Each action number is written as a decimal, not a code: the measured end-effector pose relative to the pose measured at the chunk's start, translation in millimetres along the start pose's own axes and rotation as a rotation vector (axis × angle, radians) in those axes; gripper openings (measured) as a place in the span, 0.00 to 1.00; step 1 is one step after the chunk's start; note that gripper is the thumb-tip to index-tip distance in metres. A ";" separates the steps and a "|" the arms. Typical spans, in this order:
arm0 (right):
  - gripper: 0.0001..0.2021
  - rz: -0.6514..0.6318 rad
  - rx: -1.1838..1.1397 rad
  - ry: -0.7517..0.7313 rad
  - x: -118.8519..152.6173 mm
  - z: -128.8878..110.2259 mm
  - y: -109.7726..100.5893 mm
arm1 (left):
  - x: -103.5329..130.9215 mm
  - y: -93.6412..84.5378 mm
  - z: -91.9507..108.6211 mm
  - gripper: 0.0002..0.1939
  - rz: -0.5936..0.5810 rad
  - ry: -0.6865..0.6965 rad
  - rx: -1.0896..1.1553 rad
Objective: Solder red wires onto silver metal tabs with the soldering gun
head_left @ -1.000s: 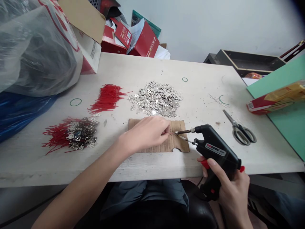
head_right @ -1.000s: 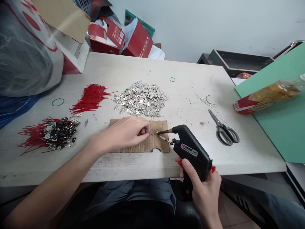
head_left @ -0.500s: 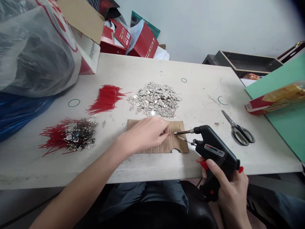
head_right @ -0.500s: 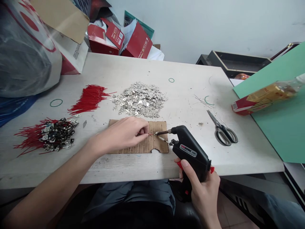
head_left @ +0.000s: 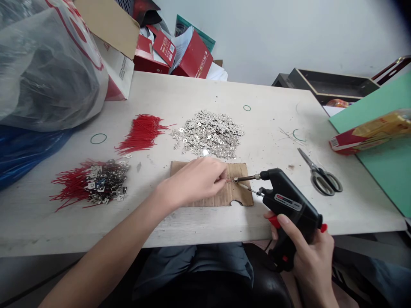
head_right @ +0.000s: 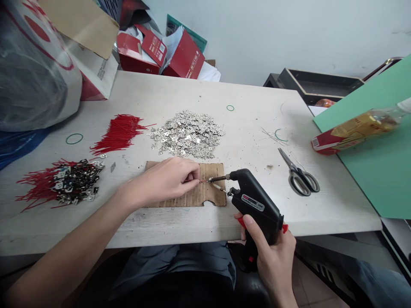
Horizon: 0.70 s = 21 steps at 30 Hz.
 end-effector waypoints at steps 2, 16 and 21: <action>0.18 0.010 -0.013 0.008 -0.1 0.6 -0.8 | -0.1 0.5 -0.8 0.10 0.010 0.008 -0.002; 0.17 0.019 -0.005 -0.001 0.8 -0.3 -0.7 | -0.9 0.0 -0.3 0.11 0.023 0.016 -0.006; 0.16 0.004 0.015 -0.070 0.5 -2.3 0.0 | -0.5 0.4 -0.7 0.11 0.023 0.020 -0.002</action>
Point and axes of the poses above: each hand's wrist, its own x-axis away from the middle knuckle, its own y-axis out of the palm, z = x × y, the point moved 6 cm from there along -x, towards the middle knuckle, and after that the axes turned 11 degrees about y, right-handed, at the moved point
